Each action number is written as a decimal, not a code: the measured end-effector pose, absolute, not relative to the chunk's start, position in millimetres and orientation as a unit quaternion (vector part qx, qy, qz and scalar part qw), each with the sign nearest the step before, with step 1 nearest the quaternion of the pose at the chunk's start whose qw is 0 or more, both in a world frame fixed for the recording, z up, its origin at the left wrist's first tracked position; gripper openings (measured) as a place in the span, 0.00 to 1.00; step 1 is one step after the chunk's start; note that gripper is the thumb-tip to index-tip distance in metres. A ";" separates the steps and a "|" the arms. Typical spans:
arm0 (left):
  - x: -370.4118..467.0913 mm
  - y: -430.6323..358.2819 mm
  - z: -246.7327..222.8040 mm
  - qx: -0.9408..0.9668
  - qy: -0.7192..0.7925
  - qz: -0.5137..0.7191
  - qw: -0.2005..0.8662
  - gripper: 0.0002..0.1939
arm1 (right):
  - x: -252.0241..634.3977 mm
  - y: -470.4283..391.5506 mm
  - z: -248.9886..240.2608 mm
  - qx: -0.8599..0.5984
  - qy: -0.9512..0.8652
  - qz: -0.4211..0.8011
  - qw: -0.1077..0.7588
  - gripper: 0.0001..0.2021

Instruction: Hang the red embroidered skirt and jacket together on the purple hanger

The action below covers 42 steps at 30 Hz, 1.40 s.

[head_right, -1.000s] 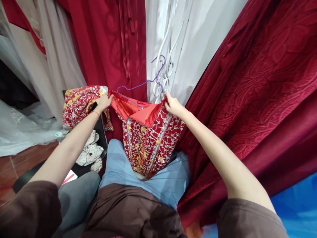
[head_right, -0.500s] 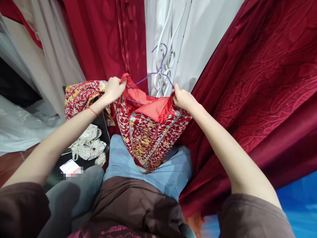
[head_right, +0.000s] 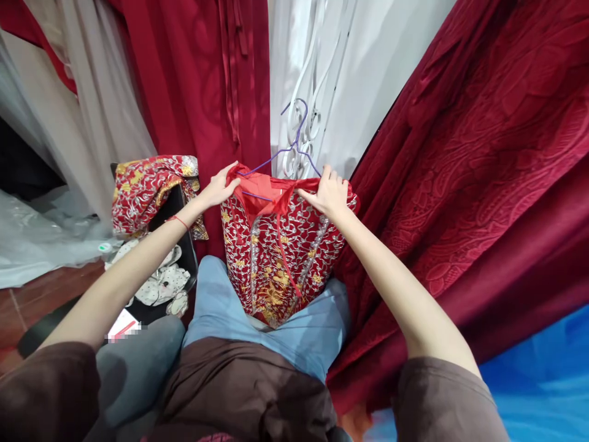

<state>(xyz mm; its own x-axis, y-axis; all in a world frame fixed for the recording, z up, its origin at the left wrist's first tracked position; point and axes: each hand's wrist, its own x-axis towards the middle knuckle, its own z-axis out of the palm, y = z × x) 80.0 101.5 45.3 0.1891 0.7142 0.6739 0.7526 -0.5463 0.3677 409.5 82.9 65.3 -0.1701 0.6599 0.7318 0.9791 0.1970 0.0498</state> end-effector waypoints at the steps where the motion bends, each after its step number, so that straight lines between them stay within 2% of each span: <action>1: 79.0 102.1 45.7 -0.776 -0.467 -0.424 0.000 0.29 | 404.4 82.9 66.6 -0.571 -0.702 -0.298 0.304 0.45; 4: 79.9 94.3 46.1 -0.804 -0.424 -0.417 -0.006 0.25 | 384.3 83.4 74.8 -0.538 -0.698 -0.369 0.296 0.42; 9: 83.8 77.4 47.0 -0.862 -0.341 -0.375 0.012 0.17 | 342.0 82.2 82.1 -0.466 -0.763 -0.394 0.214 0.31; 14: 84.8 76.9 43.9 -0.853 -0.307 -0.421 0.016 0.23 | 315.2 76.2 71.3 -0.472 -0.784 -0.365 0.170 0.20; 19: 90.4 78.4 39.0 -0.829 -0.334 -0.448 0.036 0.21 | 310.2 72.4 66.2 -0.481 -0.790 -0.353 0.139 0.22; 27: 97.3 66.8 35.8 -0.817 -0.353 -0.452 0.057 0.21 | 317.7 64.2 89.4 -0.272 -0.880 -0.388 0.025 0.23; 33: 99.0 65.3 34.4 -0.812 -0.360 -0.455 0.058 0.22 | 307.7 65.1 110.8 -0.268 -0.886 -0.379 0.017 0.17; 39: 98.2 65.4 34.2 -0.814 -0.343 -0.468 0.027 0.22 | 301.2 71.5 98.3 -0.269 -0.877 -0.397 -0.038 0.18; 42: 99.1 66.1 32.1 -0.802 -0.330 -0.498 0.000 0.26 | 302.0 74.1 91.6 -0.255 -0.879 -0.400 -0.037 0.18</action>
<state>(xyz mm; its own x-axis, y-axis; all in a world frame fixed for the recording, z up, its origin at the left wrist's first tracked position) 99.1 66.1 32.1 0.2862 0.5284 0.7993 0.5287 -0.7828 0.3281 302.0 74.1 91.6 -0.8674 0.4780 0.1385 0.4184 0.5497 0.7230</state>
